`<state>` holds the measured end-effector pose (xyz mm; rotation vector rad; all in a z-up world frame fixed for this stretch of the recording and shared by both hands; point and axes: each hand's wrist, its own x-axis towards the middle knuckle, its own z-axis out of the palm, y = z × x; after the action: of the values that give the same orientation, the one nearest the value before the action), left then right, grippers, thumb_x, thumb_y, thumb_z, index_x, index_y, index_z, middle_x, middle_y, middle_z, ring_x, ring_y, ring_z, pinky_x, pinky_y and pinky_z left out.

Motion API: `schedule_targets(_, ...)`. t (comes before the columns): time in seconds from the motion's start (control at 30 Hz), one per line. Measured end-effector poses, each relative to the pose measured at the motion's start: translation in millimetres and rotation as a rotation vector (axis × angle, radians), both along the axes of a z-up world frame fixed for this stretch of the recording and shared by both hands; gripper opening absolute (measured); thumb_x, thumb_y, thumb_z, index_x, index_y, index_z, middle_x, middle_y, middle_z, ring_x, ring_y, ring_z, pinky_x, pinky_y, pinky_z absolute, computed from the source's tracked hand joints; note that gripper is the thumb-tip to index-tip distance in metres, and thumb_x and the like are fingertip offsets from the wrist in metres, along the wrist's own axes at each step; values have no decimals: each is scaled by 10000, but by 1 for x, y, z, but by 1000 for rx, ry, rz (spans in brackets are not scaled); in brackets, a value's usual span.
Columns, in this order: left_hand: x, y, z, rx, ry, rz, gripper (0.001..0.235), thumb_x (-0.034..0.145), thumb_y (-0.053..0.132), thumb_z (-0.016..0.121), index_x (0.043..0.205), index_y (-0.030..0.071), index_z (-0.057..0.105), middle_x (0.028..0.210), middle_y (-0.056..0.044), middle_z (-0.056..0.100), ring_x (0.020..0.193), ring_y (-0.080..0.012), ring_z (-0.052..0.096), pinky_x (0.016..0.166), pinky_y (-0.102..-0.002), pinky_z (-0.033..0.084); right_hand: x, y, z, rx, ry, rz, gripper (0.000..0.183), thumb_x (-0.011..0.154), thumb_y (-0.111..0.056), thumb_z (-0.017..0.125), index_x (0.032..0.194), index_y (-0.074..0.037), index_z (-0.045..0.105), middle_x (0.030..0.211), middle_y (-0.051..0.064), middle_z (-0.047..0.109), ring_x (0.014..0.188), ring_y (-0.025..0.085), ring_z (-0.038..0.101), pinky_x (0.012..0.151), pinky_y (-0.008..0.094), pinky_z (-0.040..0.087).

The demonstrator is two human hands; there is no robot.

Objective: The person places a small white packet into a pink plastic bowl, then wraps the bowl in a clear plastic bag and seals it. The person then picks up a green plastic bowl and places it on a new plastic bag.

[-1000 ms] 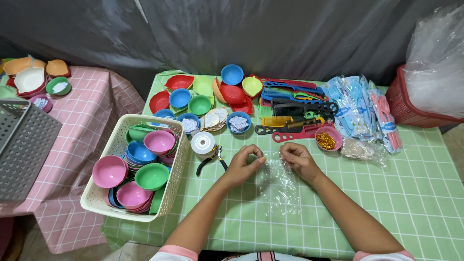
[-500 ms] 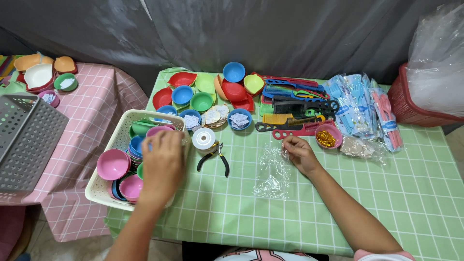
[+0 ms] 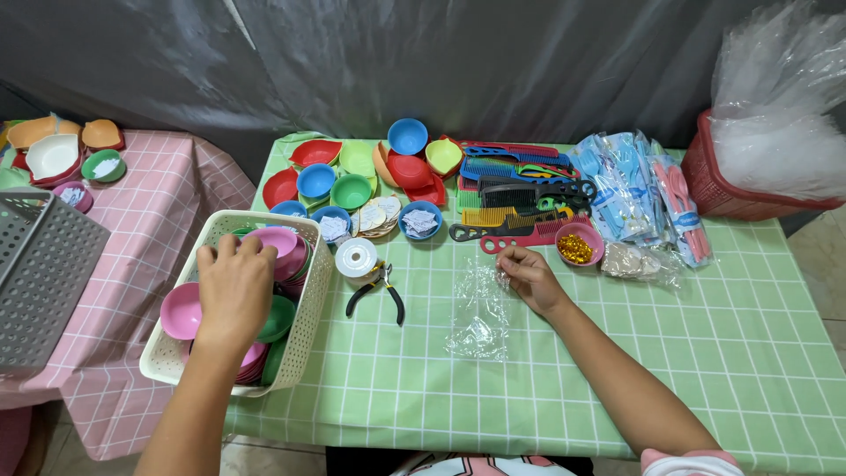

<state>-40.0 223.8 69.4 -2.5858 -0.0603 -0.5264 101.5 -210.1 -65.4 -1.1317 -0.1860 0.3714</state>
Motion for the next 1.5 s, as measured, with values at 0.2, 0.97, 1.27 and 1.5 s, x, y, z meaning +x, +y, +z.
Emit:
schedule_targets(0.2,-22,-97,41,-281,-239,-268,247,894,128,633,1070,290,695,989,47,637,833,-176,605,669,-282,492,0,0,1,8,-16,16,155,913,-122,679,877,28,661,687,41,528,639,92,560,593,210,519)
schedule_targets(0.97,89,-209,-91,-1246,192,-626,313,914,-60,565,1087,130,744,1056,-81,700,1025,-284,702,867,-371,571,-7,-4,47,-332,-315,205,120,894,-102,710,840,1,739,604,26,570,594,65,512,569,200,438)
schedule_targets(1.27,78,-209,-74,-1105,294,-627,265,896,-90,603,1028,72,767,1051,-105,698,999,-276,713,869,-357,590,-8,-15,65,-635,-431,275,66,839,-119,775,887,-76,788,580,19,572,566,86,482,548,250,411)
schedule_targets(1.5,79,-202,-78,-1074,212,-724,287,918,-61,565,1077,108,734,1154,-80,680,1024,-288,704,859,-351,599,-4,-20,65,-703,-424,313,64,842,-144,779,891,-107,797,564,19,618,541,94,495,540,248,399)
